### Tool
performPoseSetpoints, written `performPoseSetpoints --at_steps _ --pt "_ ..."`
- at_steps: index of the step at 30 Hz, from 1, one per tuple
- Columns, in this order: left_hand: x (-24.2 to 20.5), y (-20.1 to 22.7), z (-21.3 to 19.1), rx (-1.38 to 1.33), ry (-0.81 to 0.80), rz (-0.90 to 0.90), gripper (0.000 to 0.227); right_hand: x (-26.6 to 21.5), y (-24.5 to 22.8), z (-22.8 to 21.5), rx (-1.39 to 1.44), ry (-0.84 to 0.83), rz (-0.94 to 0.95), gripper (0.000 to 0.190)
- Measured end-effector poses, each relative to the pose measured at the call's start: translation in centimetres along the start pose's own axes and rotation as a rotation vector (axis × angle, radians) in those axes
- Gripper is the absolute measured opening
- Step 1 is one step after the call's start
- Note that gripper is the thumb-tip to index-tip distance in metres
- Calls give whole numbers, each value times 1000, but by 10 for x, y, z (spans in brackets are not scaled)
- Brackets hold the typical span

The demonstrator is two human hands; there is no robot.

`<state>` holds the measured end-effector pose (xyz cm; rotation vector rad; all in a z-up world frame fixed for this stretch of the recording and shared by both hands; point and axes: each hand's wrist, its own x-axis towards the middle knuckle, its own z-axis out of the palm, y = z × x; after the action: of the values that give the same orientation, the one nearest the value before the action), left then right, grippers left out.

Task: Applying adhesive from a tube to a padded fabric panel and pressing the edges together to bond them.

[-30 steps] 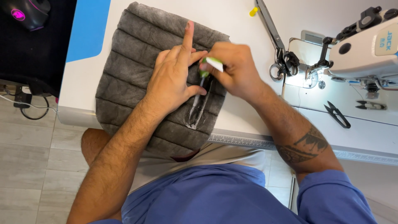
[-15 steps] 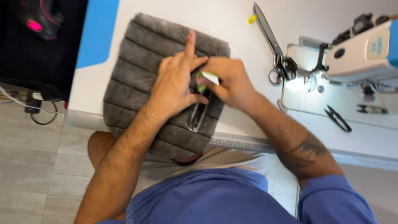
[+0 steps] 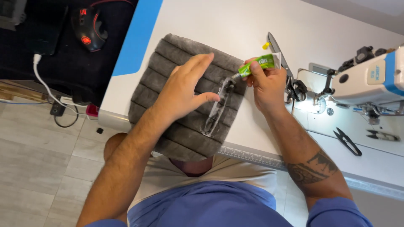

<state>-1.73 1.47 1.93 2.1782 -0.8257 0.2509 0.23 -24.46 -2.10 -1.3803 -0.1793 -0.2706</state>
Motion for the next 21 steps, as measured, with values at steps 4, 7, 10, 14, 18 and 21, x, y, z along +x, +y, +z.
performPoseSetpoints --at_steps 4,7,10,14,18,21 --pt "-33 0 5 137 145 77 53 -4 -6 6 22 -66 48 21" --pt "-62 7 12 262 252 184 12 -10 -13 11 16 -108 60 22" --pt "-79 24 7 210 283 134 18 -11 -16 15 18 -117 110 26" --pt "-103 38 9 51 372 81 20 -10 -15 16 59 -85 117 27" --pt "-121 45 23 178 392 113 16 -12 -9 13 80 -85 100 26" --pt "-109 54 25 291 358 212 34 -9 1 5 42 -105 29 25"
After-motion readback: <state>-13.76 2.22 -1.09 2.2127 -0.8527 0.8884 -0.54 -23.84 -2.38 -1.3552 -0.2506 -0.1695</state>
